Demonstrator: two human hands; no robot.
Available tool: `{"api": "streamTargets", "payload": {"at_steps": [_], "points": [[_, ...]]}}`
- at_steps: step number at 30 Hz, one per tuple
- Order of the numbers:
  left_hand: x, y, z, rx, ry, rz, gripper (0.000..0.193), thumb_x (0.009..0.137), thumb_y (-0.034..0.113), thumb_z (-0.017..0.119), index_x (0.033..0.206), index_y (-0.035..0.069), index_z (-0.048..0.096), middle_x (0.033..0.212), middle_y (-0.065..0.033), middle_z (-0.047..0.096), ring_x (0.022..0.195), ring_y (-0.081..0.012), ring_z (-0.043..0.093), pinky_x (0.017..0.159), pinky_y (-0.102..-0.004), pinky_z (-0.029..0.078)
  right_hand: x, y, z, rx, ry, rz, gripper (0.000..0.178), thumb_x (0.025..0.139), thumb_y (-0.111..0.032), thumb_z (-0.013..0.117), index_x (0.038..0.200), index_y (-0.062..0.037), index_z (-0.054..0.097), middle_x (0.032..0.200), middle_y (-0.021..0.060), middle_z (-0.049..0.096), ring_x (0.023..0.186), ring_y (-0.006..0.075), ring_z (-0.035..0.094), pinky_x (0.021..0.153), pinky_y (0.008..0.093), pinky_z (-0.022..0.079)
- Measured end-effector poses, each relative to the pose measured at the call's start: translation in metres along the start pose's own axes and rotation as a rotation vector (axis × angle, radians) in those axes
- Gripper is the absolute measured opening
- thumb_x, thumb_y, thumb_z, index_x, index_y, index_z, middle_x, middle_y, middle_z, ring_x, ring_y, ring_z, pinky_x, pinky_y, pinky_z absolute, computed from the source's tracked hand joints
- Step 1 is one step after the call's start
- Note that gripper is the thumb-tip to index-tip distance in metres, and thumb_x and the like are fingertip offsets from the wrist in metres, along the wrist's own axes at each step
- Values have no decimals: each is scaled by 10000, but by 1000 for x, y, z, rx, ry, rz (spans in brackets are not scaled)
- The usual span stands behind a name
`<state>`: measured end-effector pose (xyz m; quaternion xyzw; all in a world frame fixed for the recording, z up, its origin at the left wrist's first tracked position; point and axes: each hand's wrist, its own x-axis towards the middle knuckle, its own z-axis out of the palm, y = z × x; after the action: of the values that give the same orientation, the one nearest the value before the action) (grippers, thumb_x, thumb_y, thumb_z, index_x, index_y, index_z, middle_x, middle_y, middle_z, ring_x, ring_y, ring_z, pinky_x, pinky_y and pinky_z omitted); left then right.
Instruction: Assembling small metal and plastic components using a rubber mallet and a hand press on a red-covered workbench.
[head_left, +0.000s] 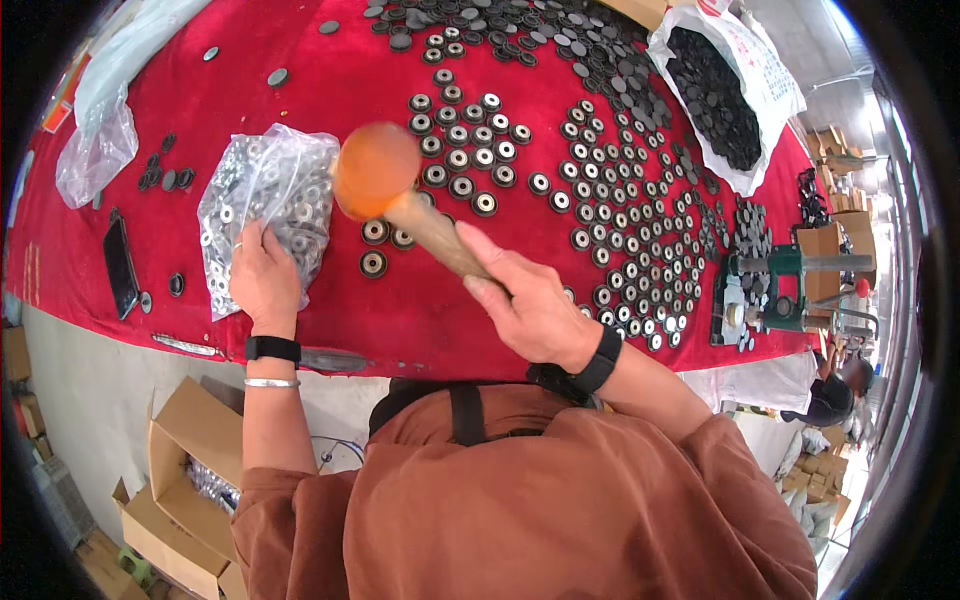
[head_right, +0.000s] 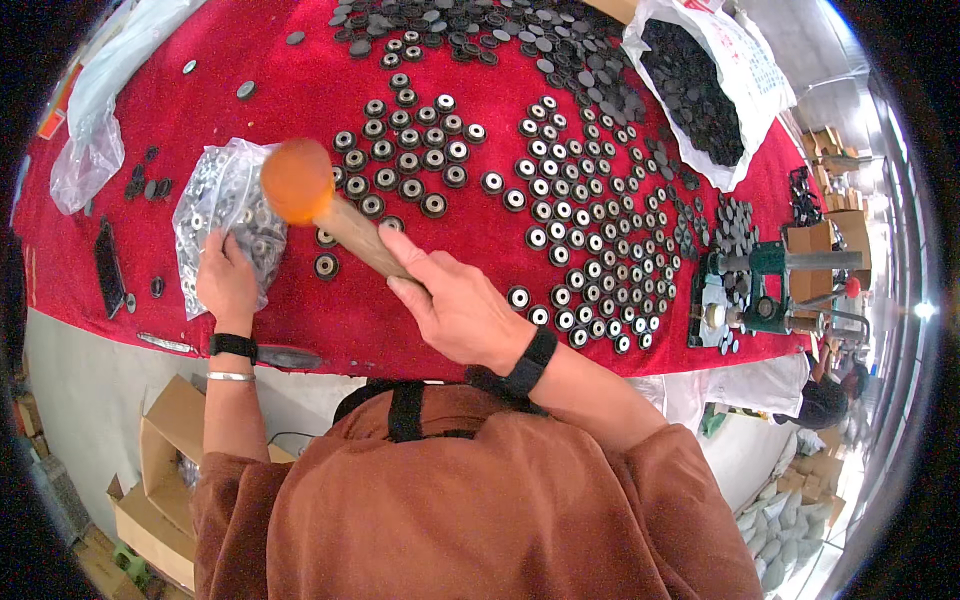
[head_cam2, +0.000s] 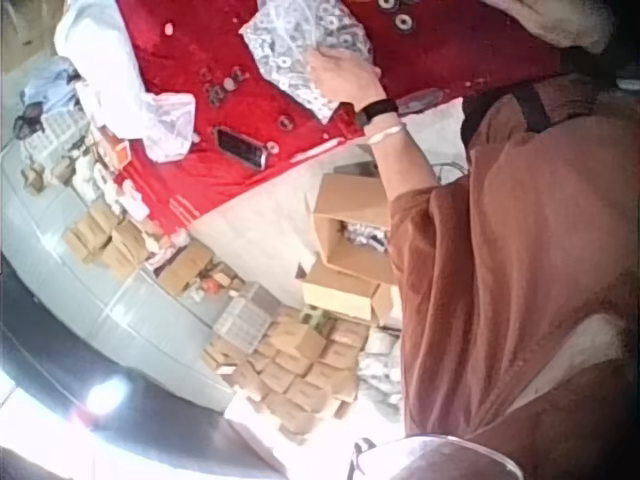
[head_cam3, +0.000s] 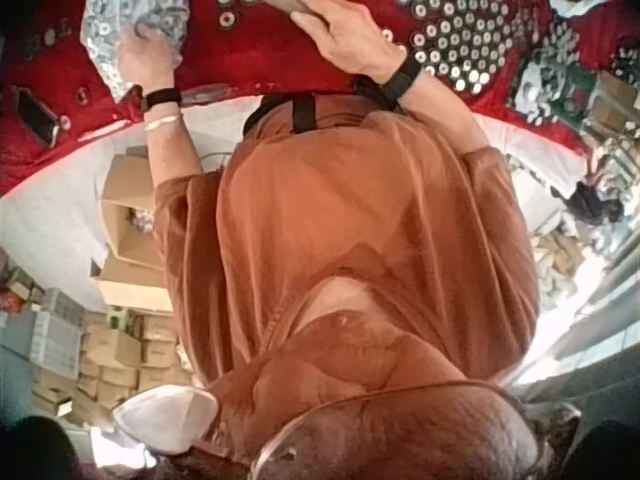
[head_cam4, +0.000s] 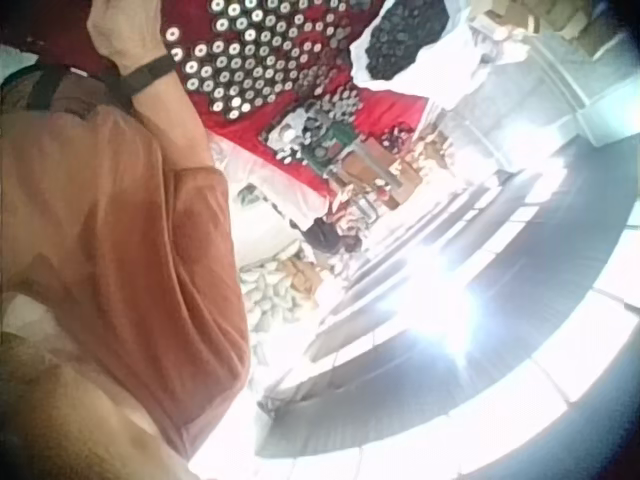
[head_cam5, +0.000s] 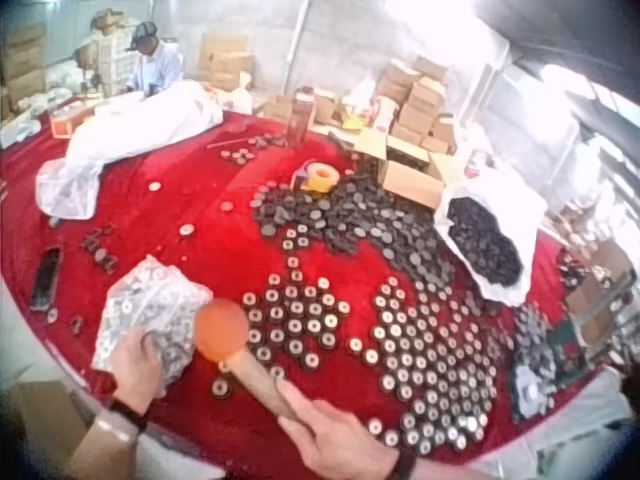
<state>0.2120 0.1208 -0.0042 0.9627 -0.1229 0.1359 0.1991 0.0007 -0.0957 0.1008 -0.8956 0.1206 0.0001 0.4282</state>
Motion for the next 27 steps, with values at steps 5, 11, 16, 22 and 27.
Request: {"api": "streamTargets", "payload": {"at_steps": [5,11,16,22,27], "points": [[3,5,-6,-25,-33,-3,190,937,217,529,1061,87,593,963,-157,659,862,-371,632,705,-460,499,16,4,-3,-166,-82,198,551,957,-191,537,1465,-139,332,860,234,608,785,423,608,674,491,481],[-30,37,-38,-194,301,501,380,847,114,644,1188,-20,543,1079,-214,610,1038,-401,573,935,-482,446,-2,18,-21,21,116,-15,512,955,-182,544,1435,-105,384,1062,273,629,965,409,634,833,432,518],[-86,88,-35,-519,-264,777,602,758,76,710,1285,-54,451,1297,-242,501,1247,-449,447,1074,-519,346,-34,20,-59,143,271,195,493,945,-124,565,1417,-71,432,1021,206,662,822,224,664,774,315,513],[-55,101,8,-269,-336,422,732,881,312,644,1423,-48,310,1449,-322,311,1333,-453,333,1085,-507,306,-52,26,-72,198,319,296,490,938,-90,568,1411,-54,443,806,138,656,640,136,592,638,285,497],[-67,130,22,-114,-422,579,743,868,376,642,1404,-47,351,1469,-297,300,1399,-416,248,1139,-545,196,-70,38,-74,170,341,242,489,931,-84,579,1399,-27,447,947,192,678,773,169,661,724,293,516]]}}
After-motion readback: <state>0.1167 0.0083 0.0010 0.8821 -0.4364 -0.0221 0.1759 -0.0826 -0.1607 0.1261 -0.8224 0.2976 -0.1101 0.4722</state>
